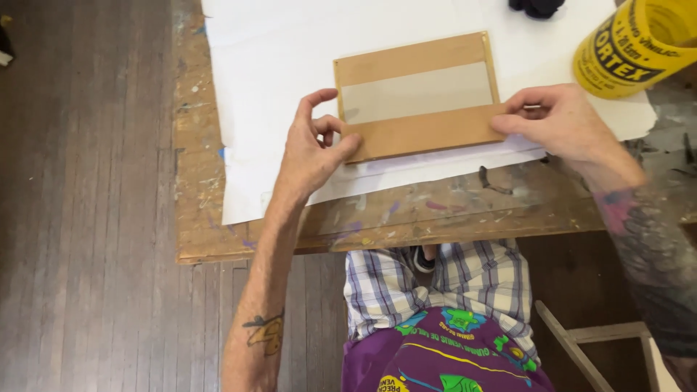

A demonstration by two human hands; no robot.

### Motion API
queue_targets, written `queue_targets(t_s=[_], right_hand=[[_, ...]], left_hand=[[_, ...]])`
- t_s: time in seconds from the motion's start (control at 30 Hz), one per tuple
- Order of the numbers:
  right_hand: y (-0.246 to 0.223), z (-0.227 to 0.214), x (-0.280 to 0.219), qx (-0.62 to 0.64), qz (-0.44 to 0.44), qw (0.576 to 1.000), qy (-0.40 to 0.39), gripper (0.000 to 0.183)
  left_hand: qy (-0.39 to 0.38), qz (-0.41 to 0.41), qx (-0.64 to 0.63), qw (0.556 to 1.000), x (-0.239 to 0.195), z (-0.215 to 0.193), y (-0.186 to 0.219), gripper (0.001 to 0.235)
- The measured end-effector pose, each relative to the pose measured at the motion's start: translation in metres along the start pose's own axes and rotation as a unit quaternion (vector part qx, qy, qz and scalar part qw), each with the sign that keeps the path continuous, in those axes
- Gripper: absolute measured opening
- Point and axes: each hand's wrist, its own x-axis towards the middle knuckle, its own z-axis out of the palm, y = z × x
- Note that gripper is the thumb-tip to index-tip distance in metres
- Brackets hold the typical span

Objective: Applying brown adhesive tape to the back of a picture frame using a utility knife and a square ruler for precision.

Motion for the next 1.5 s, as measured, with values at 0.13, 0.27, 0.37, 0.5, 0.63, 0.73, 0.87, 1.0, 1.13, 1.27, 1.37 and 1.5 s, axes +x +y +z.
queue_targets(t_s=[0.13, 0.27, 0.37, 0.5, 0.63, 0.73, 0.87, 1.0, 1.13, 1.27, 1.37, 1.5], right_hand=[[0.009, 0.000, 0.010, 0.006, -0.001, 1.000, 0.012, 0.012], [0.008, -0.004, 0.010, -0.016, -0.021, 1.000, -0.015, 0.014], [0.002, -0.003, 0.007, -0.028, 0.001, 0.999, -0.037, 0.014], [0.002, -0.004, 0.007, -0.037, -0.001, 0.999, -0.038, 0.015], [-0.001, -0.006, 0.007, -0.071, -0.009, 0.996, -0.045, 0.016], [0.005, -0.005, 0.010, -0.071, -0.025, 0.996, -0.044, 0.016], [0.009, -0.005, 0.010, -0.054, -0.018, 0.997, -0.048, 0.017], [0.012, -0.005, 0.011, -0.069, -0.028, 0.996, -0.044, 0.017], [0.014, -0.004, 0.010, -0.070, -0.040, 0.996, -0.040, 0.018], [0.013, -0.004, 0.009, -0.085, -0.040, 0.995, -0.041, 0.019], [0.016, -0.004, 0.010, -0.056, -0.058, 0.996, -0.043, 0.021], [0.016, -0.003, 0.009, -0.047, -0.039, 0.997, -0.039, 0.017]], left_hand=[[-0.003, -0.006, 0.056, 0.998, 0.005, 0.001, 0.006, 0.066], [-0.014, -0.022, 0.061, 0.998, 0.007, 0.003, 0.004, 0.067], [-0.027, -0.032, 0.070, 0.997, 0.008, 0.001, 0.001, 0.066], [-0.037, -0.033, 0.070, 0.996, 0.009, 0.000, 0.000, 0.066], [-0.039, -0.041, 0.081, 0.995, 0.008, 0.000, 0.003, 0.065], [-0.040, -0.049, 0.099, 0.993, 0.009, 0.001, 0.004, 0.065], [-0.040, -0.047, 0.115, 0.991, 0.009, 0.002, 0.005, 0.063], [-0.039, -0.051, 0.117, 0.991, 0.008, 0.003, 0.006, 0.063], [-0.038, -0.043, 0.127, 0.990, 0.007, 0.003, 0.006, 0.062], [-0.036, -0.038, 0.135, 0.989, 0.008, 0.004, 0.003, 0.062], [-0.032, -0.040, 0.141, 0.989, 0.009, 0.004, 0.003, 0.063], [-0.034, -0.042, 0.149, 0.987, 0.006, 0.004, 0.008, 0.061]])
